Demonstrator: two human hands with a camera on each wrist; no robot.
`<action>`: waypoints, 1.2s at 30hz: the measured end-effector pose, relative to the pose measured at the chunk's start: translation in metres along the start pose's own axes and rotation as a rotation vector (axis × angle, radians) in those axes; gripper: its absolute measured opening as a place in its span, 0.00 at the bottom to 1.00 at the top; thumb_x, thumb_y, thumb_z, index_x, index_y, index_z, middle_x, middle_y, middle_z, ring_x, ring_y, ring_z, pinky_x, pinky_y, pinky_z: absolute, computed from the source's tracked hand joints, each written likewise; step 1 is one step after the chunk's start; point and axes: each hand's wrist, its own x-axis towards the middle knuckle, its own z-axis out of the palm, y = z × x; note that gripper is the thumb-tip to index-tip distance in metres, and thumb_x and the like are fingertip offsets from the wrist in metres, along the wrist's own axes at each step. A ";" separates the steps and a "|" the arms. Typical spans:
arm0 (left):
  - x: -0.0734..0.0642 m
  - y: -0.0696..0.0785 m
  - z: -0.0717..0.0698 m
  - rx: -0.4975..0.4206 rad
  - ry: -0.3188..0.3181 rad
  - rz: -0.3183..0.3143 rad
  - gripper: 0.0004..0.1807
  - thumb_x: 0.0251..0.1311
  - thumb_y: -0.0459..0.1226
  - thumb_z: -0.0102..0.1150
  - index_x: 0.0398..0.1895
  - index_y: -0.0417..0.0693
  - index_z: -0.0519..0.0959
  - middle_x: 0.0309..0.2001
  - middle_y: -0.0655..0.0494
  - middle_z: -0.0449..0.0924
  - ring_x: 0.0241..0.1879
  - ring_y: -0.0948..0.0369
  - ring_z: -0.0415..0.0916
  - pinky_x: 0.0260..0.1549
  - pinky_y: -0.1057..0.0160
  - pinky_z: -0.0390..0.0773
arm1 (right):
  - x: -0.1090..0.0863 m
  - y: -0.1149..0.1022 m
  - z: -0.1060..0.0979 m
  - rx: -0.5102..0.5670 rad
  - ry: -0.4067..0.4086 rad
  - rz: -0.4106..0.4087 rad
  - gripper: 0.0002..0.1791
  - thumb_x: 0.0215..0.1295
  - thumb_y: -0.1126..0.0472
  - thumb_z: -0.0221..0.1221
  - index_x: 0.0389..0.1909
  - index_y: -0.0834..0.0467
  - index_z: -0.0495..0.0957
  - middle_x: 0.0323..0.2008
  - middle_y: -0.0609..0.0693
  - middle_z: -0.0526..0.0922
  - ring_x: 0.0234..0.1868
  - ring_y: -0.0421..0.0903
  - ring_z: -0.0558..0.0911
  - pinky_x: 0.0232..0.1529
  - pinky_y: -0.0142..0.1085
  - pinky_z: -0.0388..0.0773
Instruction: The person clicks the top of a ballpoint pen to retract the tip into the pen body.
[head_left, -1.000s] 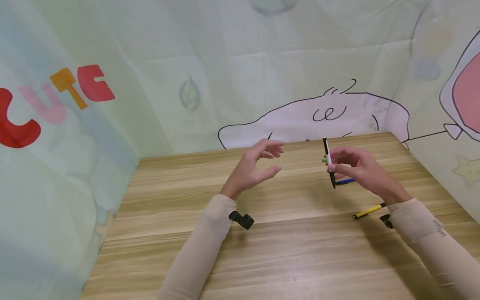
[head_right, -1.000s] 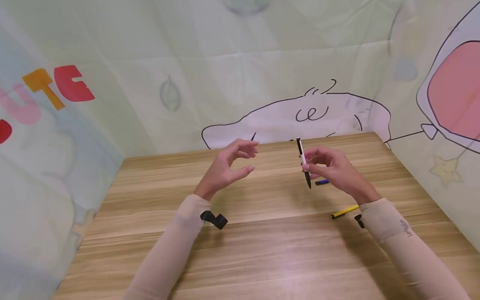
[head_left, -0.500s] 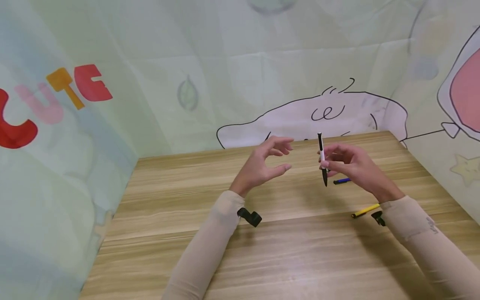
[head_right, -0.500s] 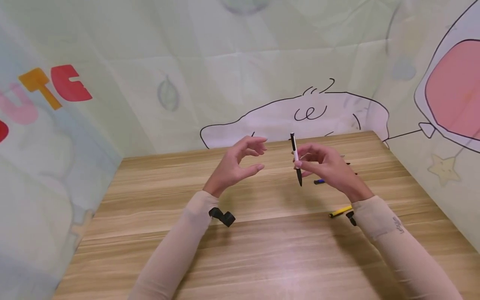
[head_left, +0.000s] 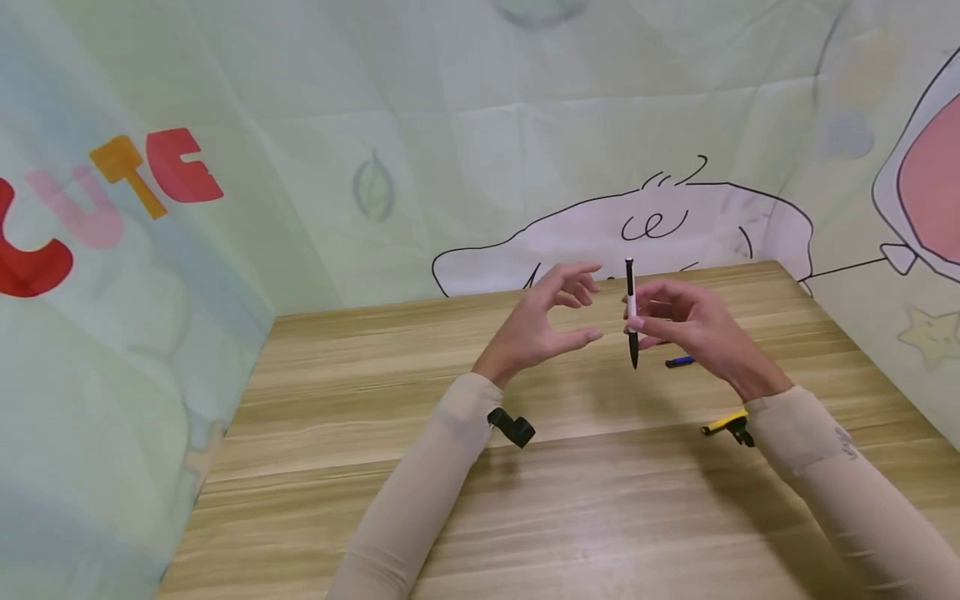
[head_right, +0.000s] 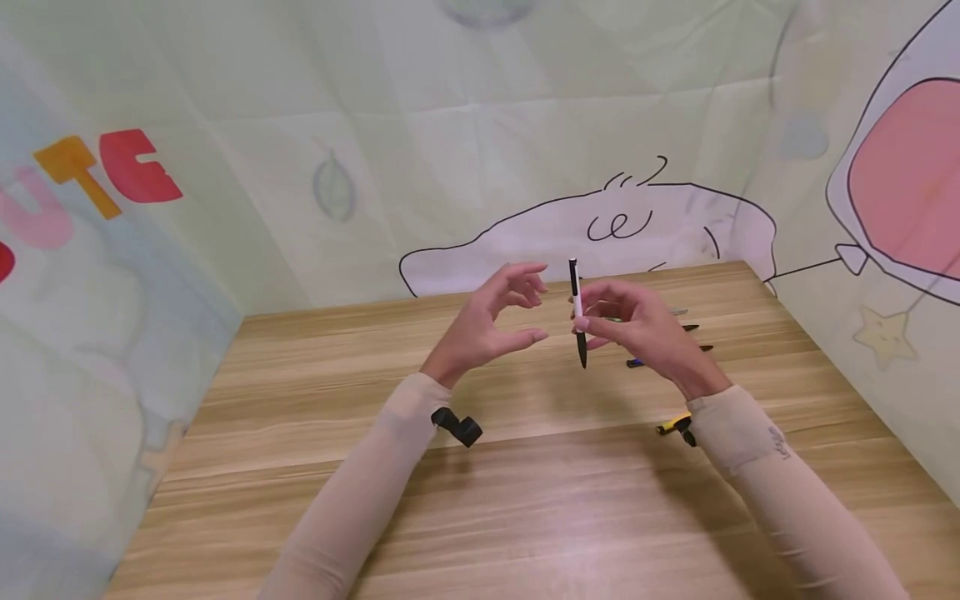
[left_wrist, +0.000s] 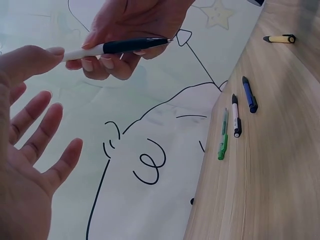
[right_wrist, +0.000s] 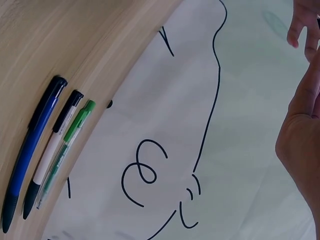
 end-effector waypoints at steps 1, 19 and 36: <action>0.001 0.000 0.001 -0.006 -0.002 0.000 0.46 0.51 0.30 0.77 0.74 0.47 0.64 0.55 0.46 0.75 0.51 0.51 0.76 0.57 0.55 0.79 | 0.001 0.000 0.001 0.002 0.000 -0.002 0.16 0.68 0.65 0.65 0.54 0.62 0.77 0.44 0.54 0.83 0.43 0.47 0.86 0.40 0.44 0.88; 0.012 -0.006 0.006 0.009 -0.055 0.075 0.55 0.50 0.31 0.77 0.78 0.53 0.52 0.55 0.47 0.69 0.50 0.55 0.72 0.57 0.60 0.77 | 0.016 0.001 0.018 0.114 -0.030 -0.070 0.15 0.66 0.70 0.65 0.53 0.63 0.78 0.45 0.53 0.82 0.43 0.45 0.86 0.39 0.45 0.88; 0.014 -0.005 0.007 0.049 -0.073 0.080 0.55 0.50 0.30 0.76 0.78 0.51 0.52 0.54 0.52 0.67 0.49 0.60 0.72 0.55 0.52 0.78 | 0.018 0.003 0.023 0.178 -0.042 -0.098 0.12 0.67 0.71 0.63 0.50 0.63 0.79 0.40 0.51 0.84 0.39 0.44 0.86 0.39 0.41 0.88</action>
